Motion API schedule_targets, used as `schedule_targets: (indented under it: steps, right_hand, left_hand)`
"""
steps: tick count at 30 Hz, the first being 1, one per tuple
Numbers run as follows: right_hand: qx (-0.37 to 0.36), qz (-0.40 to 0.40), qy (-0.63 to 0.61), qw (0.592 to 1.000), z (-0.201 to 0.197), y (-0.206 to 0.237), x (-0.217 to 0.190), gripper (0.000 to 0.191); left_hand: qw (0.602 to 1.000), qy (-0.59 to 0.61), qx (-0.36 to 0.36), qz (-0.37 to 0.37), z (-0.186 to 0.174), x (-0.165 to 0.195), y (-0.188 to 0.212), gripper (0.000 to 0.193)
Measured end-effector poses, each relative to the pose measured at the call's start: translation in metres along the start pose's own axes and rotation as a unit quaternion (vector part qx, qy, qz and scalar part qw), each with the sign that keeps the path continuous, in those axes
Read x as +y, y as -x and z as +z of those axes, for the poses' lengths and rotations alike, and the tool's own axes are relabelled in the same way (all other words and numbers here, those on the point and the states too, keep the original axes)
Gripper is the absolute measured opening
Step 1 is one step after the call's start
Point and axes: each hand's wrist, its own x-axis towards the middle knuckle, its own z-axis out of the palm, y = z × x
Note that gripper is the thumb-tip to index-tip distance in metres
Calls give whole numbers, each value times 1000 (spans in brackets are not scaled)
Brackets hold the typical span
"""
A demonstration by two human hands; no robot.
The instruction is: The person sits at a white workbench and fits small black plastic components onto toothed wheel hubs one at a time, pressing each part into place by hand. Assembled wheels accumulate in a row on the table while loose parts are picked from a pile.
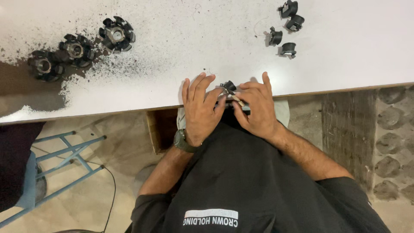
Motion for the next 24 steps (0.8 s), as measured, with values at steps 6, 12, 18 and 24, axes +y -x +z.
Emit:
schedule_targets:
  steps: [6, 12, 18, 24]
  right_hand:
    - [9, 6, 14, 1000, 5, -7, -1, 31]
    - [-1, 7, 10, 1000, 5, -8, -2, 30]
    - [-7, 2, 4, 1000, 5, -8, 1, 34]
    - [-7, 2, -1, 1000, 5, -10, 1, 35]
  left_hand:
    - [1000, 14, 3, -13, 5, -1, 2, 19]
    - [1000, 7, 2, -17, 7, -1, 0, 22]
    - [999, 26, 8, -29, 6, -3, 3, 18]
    - [1000, 16, 25, -2, 5, -2, 0, 27]
